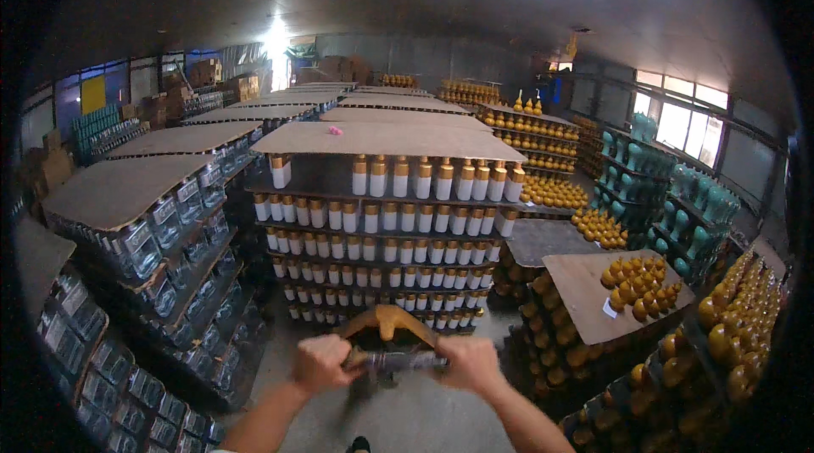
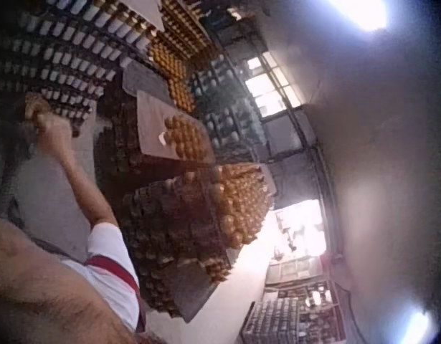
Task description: The person operates a manual pallet jack to lift and move a pallet stacked with white and gold containers. They navigate the pallet through a warehouse aisle, briefly stop to remove a cardboard sheet from the top of the stack, and then continue moving the load to a different location.
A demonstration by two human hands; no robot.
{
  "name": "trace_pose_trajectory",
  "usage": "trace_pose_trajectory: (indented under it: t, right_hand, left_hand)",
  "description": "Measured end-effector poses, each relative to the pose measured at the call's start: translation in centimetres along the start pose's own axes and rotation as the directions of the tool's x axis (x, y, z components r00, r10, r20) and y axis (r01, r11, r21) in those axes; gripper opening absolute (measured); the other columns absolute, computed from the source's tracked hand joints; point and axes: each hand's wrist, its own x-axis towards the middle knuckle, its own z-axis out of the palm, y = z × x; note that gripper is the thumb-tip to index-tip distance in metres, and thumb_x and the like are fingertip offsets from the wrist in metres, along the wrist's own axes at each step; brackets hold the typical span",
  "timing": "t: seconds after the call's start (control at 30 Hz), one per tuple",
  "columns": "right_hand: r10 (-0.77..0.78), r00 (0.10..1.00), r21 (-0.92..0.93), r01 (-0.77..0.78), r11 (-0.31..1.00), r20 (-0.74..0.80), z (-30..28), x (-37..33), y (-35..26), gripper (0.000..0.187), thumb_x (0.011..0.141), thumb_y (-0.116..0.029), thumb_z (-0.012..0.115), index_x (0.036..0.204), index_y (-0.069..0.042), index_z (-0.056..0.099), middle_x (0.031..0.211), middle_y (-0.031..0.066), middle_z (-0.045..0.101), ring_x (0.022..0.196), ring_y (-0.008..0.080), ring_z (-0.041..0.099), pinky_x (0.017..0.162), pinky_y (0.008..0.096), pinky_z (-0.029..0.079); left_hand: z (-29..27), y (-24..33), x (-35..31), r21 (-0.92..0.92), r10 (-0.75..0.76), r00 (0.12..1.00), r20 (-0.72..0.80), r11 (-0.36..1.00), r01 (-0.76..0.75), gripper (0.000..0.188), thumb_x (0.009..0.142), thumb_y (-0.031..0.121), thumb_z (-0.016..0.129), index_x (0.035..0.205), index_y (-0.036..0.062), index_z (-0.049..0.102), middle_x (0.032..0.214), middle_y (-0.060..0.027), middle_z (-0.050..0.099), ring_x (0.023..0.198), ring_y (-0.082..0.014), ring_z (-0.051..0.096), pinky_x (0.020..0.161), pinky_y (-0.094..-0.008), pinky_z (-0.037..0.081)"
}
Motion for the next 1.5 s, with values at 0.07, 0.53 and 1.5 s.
trace_pose_trajectory:
  t: [0.07,0.53,1.5]
  right_hand:
    - [-0.004,1.0,0.044,0.004,0.999,-0.005,0.2,-5.8,-2.8,0.034,0.063,-0.036,0.073,0.076,-0.011,0.054,0.065,0.0064,0.058,0.062,0.0254,0.061,0.051,0.0376,0.046]
    - [0.234,0.744,0.132,-0.397,0.908,0.626,11.3,-26.0,-15.7,0.03,0.073,-0.037,0.065,0.09,-0.013,0.065,0.069,0.0093,0.06,0.06,0.0293,0.057,0.059,0.0442,0.046]
    - [0.144,0.287,-0.052,-0.304,0.951,0.947,12.4,-28.3,-19.3,0.03,0.073,-0.039,0.057,0.092,-0.017,0.067,0.081,0.013,0.066,0.077,0.032,0.064,0.068,0.043,0.05]
  left_hand:
    - [-0.5,3.0,-5.6,-0.043,0.004,0.999,0.049,0.999,-0.001,0.041,0.07,0.042,0.068,0.054,0.0118,0.046,0.055,-0.0062,0.044,0.046,-0.0228,0.049,0.041,-0.0361,0.039]
    - [-1.4,12.8,-28.0,-0.384,-0.014,0.668,0.744,0.809,0.445,0.043,0.07,0.05,0.066,0.068,0.0082,0.059,0.066,-0.0101,0.056,0.061,-0.0262,0.057,0.052,-0.0362,0.045]
    - [-1.4,10.9,-33.6,-0.5,0.26,0.497,0.828,0.744,0.443,0.056,0.072,0.061,0.06,0.084,0.0064,0.06,0.076,-0.0138,0.061,0.073,-0.0333,0.06,0.061,-0.0438,0.047]
